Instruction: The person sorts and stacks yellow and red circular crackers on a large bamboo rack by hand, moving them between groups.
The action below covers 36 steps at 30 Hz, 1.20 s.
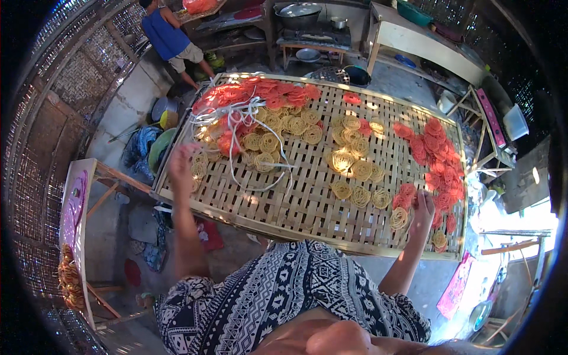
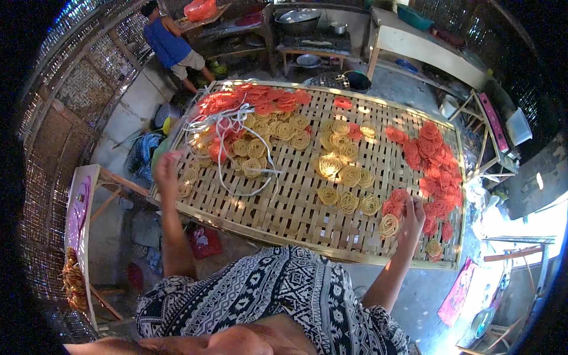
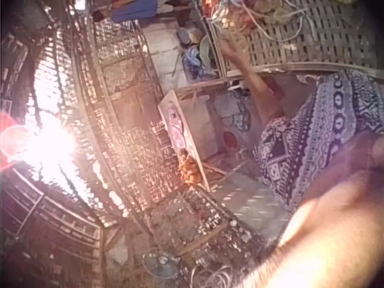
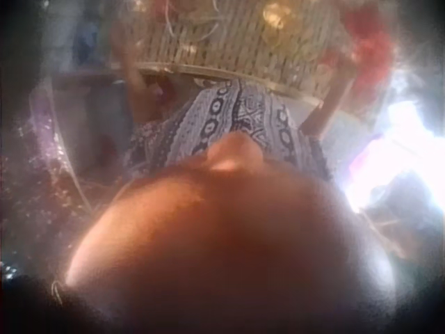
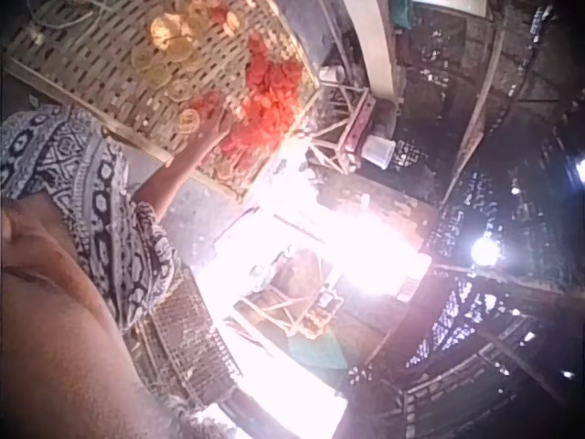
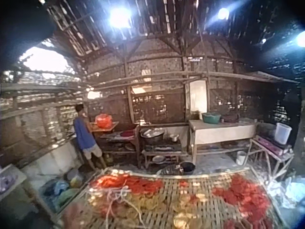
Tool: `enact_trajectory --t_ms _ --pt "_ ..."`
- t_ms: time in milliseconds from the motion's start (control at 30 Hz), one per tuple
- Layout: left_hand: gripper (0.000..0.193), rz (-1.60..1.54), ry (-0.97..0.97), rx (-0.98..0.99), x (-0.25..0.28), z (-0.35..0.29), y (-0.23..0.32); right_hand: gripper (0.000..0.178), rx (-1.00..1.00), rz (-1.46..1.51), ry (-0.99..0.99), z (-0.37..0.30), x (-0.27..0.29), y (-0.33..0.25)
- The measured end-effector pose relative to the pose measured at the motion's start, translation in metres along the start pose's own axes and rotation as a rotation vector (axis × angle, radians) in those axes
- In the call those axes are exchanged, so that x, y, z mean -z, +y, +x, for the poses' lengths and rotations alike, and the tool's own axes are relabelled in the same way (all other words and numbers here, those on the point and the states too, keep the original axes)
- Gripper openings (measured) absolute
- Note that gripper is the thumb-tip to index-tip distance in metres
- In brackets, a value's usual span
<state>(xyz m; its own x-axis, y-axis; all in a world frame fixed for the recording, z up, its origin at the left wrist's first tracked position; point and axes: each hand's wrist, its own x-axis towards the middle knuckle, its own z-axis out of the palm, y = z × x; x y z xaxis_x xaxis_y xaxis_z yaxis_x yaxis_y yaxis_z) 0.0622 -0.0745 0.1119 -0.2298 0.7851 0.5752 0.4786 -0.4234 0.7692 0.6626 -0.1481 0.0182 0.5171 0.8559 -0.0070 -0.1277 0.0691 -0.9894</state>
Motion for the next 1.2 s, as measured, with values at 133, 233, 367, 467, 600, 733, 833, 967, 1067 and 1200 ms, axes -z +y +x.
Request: enact_trajectory --t_ms 133,233,367,467,600,733,833,967,1067,1200 --pt "0.019 0.019 0.399 -0.079 0.064 0.062 0.077 0.020 0.159 -0.496 0.146 0.001 0.029 -0.008" --pt "0.019 -0.308 0.524 -0.548 0.096 0.065 0.161 0.021 0.230 -0.532 0.124 -0.011 0.041 -0.032" --pt "0.016 -0.593 0.026 -0.746 0.150 0.045 0.151 0.017 0.355 -0.643 0.176 -0.017 0.067 -0.033" --pt "0.015 -0.246 -0.044 -0.333 0.030 -0.010 0.149 0.013 0.437 -0.719 0.035 -0.013 0.072 -0.014" --pt "0.014 -0.060 -0.668 -0.076 -0.144 -0.074 0.121 0.016 0.275 -0.853 -0.144 -0.037 0.059 -0.005" --pt "0.011 0.162 -0.951 -0.215 -0.229 -0.142 0.074 0.019 0.233 -1.059 0.014 -0.035 0.062 -0.007" --pt "0.017 0.396 -1.018 -0.388 -0.248 -0.168 0.063 0.021 0.399 -1.218 -0.184 -0.039 0.071 0.004" --pt "0.022 0.314 -0.931 -0.361 -0.275 -0.171 0.083 0.023 0.409 -1.170 -0.347 -0.042 0.076 0.016" --pt "0.021 0.295 -0.953 -0.434 -0.308 -0.185 0.092 0.023 0.466 -1.217 -0.410 -0.040 0.081 0.008" --pt "0.017 0.375 -0.934 -0.481 -0.334 -0.203 0.103 0.018 0.476 -1.291 -0.511 -0.035 0.081 -0.003"
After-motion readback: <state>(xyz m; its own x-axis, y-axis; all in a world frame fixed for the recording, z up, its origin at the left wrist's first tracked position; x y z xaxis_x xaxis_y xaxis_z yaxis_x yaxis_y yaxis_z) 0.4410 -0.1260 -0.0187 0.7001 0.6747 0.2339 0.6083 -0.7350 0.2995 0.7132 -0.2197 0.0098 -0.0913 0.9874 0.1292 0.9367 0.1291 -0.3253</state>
